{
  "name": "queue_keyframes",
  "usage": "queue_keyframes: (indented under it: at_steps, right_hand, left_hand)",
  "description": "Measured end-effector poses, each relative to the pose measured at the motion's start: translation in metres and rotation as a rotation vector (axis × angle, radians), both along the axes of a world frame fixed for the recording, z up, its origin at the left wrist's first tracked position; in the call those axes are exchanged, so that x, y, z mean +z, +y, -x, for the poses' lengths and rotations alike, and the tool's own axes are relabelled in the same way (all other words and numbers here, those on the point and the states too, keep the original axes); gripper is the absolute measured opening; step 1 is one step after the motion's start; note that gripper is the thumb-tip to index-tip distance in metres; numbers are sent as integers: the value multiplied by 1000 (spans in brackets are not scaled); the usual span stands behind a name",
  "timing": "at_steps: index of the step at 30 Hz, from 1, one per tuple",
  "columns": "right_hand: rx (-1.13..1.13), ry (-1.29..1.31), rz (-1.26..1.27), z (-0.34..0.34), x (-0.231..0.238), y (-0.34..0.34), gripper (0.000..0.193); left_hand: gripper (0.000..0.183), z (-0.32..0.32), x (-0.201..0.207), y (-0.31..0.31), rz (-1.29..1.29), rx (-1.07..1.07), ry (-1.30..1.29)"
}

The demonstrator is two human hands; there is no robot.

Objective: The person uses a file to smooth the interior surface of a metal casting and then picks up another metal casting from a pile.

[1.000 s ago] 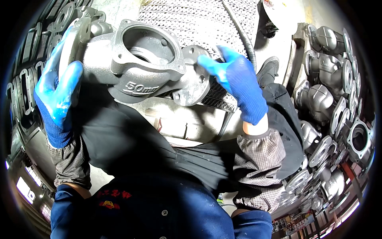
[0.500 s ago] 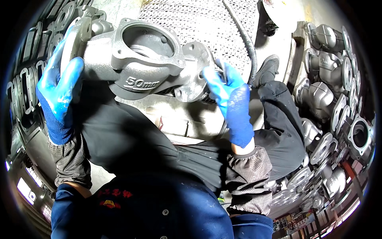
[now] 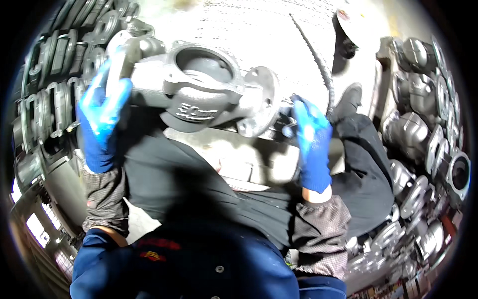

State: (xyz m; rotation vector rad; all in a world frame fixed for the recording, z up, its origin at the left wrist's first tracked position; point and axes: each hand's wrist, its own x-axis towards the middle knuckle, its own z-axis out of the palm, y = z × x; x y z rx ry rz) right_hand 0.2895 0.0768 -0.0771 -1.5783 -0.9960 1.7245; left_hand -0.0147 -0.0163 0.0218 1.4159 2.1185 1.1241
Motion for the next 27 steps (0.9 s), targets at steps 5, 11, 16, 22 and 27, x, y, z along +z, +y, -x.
queue_keyframes:
  at_steps: [5,11,16,22,27]
  right_hand:
    - [49,-34,-12,11,-2,-26,36]
    - [51,-27,-333,32,-20,-44,24]
    - [-168,60,-121,35,-28,-13,22]
    - [-156,143,-167,11,-73,24,27]
    - [-314,350,167,18,-68,4,33]
  left_hand:
    - [47,5,-2,-5,46,115,-182]
    - [58,0,5,-3,84,136,-291]
    - [61,-7,9,3,-99,-63,45]
    - [62,-23,28,21,8,-192,6]
    - [73,-24,18,23,-110,-346,165]
